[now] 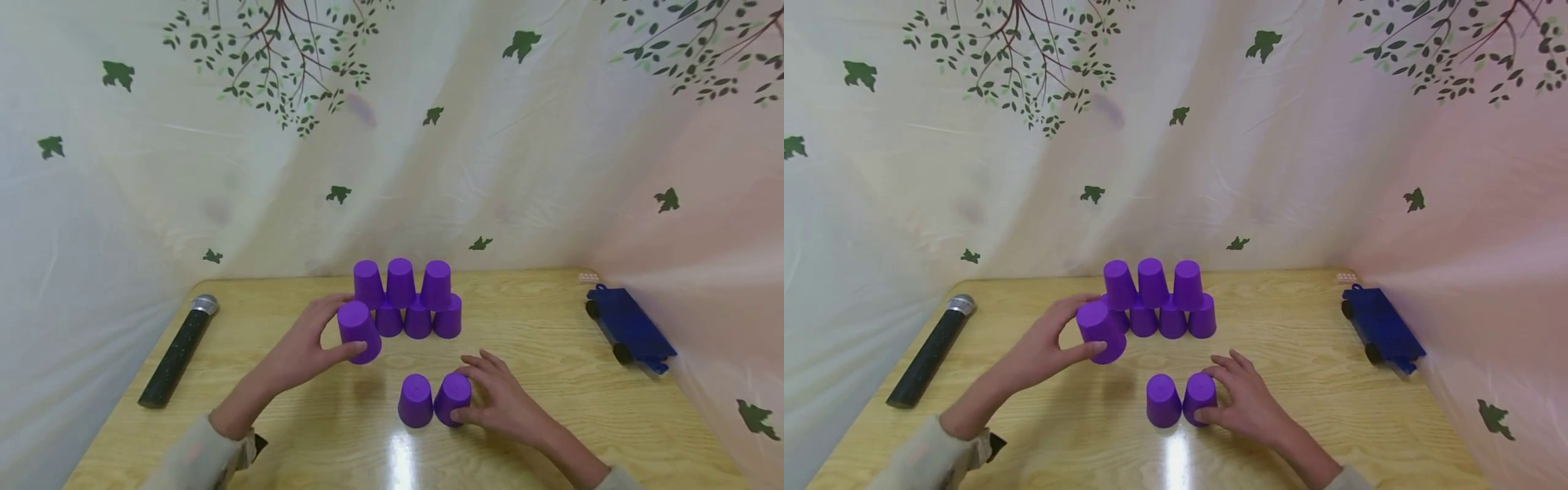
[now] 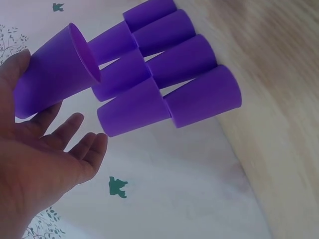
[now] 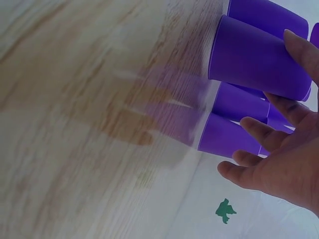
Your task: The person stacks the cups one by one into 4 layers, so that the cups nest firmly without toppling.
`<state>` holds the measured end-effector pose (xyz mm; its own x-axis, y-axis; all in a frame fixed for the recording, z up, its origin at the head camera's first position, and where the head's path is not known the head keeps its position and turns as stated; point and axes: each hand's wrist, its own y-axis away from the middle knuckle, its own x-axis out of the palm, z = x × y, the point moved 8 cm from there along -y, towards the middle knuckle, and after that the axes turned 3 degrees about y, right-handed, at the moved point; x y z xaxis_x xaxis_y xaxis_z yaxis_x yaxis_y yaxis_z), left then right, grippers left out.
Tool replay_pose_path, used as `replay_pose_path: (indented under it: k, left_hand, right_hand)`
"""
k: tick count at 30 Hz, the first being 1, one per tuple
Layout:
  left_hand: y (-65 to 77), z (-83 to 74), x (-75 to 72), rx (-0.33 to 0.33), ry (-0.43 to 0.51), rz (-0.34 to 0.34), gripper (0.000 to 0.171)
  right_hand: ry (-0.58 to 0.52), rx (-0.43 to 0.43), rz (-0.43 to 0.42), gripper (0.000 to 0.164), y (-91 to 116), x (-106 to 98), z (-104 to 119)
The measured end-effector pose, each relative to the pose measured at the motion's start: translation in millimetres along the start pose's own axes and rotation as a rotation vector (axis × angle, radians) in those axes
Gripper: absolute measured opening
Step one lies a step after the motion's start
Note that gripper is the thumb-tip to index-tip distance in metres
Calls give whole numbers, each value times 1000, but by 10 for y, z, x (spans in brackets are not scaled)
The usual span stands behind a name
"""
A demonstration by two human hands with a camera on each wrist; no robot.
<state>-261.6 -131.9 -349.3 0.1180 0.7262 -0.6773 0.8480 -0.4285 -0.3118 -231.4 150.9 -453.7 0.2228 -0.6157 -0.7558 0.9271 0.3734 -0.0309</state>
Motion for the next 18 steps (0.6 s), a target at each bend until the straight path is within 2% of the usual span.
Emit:
replay_pose_path:
  k: [10,18]
  left_hand:
    - [-143,-66,-111,28,-39,-15,67]
    - [-313,-99,-267,-26,-64,-28,70]
  right_hand:
    - [0,0,-9,50,10,5,-23]
    - [14,-22,-16,50,7,-10,-15]
